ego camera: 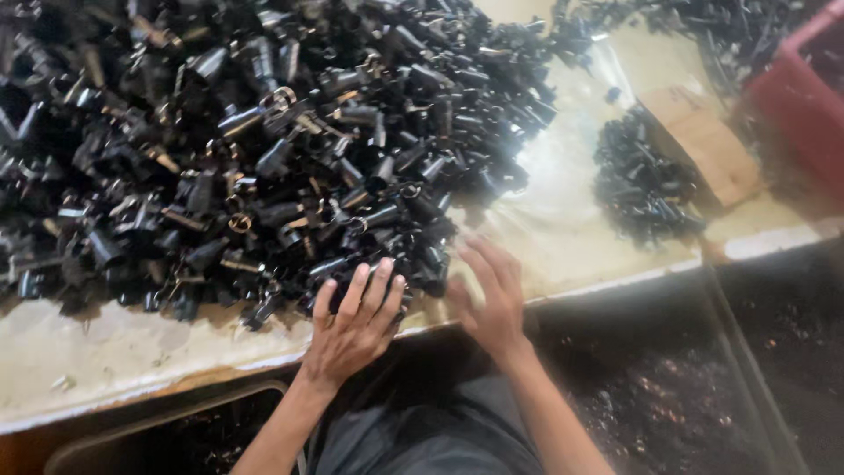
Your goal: The person picks black cylindrical plastic components from a bin at their lap, fits a small metal part into a component by hand, and places the assembled units onto a large pile on the workbench, repeating this cycle throughout the episode.
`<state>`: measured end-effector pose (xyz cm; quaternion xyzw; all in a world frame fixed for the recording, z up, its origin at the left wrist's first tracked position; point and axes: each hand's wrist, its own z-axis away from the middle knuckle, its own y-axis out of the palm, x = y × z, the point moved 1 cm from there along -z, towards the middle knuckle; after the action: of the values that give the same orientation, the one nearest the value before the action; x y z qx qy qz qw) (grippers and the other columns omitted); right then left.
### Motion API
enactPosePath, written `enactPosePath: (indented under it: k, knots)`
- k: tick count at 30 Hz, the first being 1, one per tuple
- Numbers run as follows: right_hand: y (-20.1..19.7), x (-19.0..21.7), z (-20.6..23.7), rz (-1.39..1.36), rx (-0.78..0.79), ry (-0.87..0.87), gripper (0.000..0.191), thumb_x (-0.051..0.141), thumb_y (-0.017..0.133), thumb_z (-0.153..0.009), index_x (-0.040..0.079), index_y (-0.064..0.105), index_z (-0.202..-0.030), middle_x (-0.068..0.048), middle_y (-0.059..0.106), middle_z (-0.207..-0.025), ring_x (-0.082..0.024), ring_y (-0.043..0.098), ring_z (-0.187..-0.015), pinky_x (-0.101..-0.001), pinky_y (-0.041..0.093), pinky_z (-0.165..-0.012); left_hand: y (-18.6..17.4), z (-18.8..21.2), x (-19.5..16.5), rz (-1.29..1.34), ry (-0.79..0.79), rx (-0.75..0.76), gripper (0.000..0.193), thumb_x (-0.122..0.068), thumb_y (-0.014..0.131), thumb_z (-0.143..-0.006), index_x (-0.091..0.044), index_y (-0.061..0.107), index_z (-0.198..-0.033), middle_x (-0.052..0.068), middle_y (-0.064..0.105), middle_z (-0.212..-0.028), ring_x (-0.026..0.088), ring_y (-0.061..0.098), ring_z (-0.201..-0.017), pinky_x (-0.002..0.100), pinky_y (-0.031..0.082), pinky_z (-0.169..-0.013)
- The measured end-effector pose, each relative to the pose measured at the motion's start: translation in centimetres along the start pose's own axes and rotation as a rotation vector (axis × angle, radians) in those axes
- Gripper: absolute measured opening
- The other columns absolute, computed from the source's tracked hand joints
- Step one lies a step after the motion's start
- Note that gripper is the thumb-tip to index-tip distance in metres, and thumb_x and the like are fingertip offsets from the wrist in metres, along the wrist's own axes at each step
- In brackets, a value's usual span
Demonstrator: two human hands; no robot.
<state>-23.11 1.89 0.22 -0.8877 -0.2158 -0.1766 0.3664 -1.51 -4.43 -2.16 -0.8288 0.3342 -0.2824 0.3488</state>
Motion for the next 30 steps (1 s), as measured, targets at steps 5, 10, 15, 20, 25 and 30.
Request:
enactPosePath:
  k: [5, 10, 15, 20, 25, 30]
  knots:
    - [1.0, 0.0, 2.2, -0.043, 0.118, -0.111, 0.056, 0.014, 0.081, -0.078, 0.004, 0.06, -0.129, -0.019, 0.055, -0.138, -0.04, 0.054, -0.128, -0.0546, 0.043, -0.107, 0.8, -0.3, -0.9, 0.171, -0.006, 0.159, 0.068, -0.051, 0.062, -0.092, -0.013, 0.056, -0.148, 0.014, 0.046, -0.158, 0.03, 0.035, -0.149, 0.068, 0.01, -0.118]
    - [1.9, 0.1, 3.1, -0.117, 0.064, -0.073, 0.054, 0.014, 0.082, -0.085, 0.008, 0.061, -0.134, -0.016, 0.055, -0.145, -0.037, 0.054, -0.134, -0.0531, 0.045, -0.114, 0.9, 1.2, -1.5, 0.173, -0.034, 0.11, 0.073, -0.057, 0.066, -0.096, -0.013, 0.051, -0.153, 0.015, 0.041, -0.162, 0.031, 0.031, -0.153, 0.069, 0.008, -0.12]
    - [2.5, 1.0, 3.5, -0.098, 0.179, -0.173, 0.069, 0.023, 0.082, -0.089, 0.007, 0.048, -0.147, -0.023, 0.04, -0.158, -0.044, 0.039, -0.147, -0.0589, 0.032, -0.121, 1.4, 2.3, -1.7, 0.197, -0.136, 0.076, 0.073, -0.05, 0.069, -0.091, -0.015, 0.05, -0.153, 0.016, 0.035, -0.164, 0.034, 0.027, -0.154, 0.069, 0.011, -0.122]
    - [5.4, 1.5, 1.2, -0.027, 0.38, -0.13, 0.084, 0.02, 0.076, -0.085, 0.0, 0.036, -0.155, -0.024, 0.026, -0.165, -0.046, 0.019, -0.155, -0.0655, 0.016, -0.125, 2.8, 1.4, -1.3, 0.127, -0.225, 0.227, 0.075, -0.036, 0.07, -0.087, -0.011, 0.048, -0.155, 0.011, 0.029, -0.168, 0.036, 0.025, -0.157, 0.067, 0.013, -0.126]
    - [3.5, 1.2, 0.7, -0.181, 0.361, -0.033, 0.08, 0.018, 0.077, -0.084, 0.003, 0.04, -0.153, -0.02, 0.031, -0.165, -0.042, 0.023, -0.157, -0.06, 0.019, -0.128, 1.9, 0.9, -1.8, 0.213, -0.24, 0.247, 0.079, -0.036, 0.071, -0.084, -0.012, 0.045, -0.154, 0.015, 0.029, -0.166, 0.037, 0.023, -0.155, 0.067, 0.011, -0.123]
    - [-0.2, -0.7, 0.9, -0.21, 0.224, -0.03, 0.062, 0.013, 0.076, -0.09, 0.006, 0.05, -0.146, -0.017, 0.043, -0.16, -0.039, 0.037, -0.153, -0.0541, 0.029, -0.128, -0.4, -1.0, -2.5, 0.307, -0.171, 0.207, 0.074, -0.035, 0.07, -0.087, -0.013, 0.046, -0.154, 0.02, 0.03, -0.164, 0.038, 0.024, -0.153, 0.067, 0.009, -0.122]
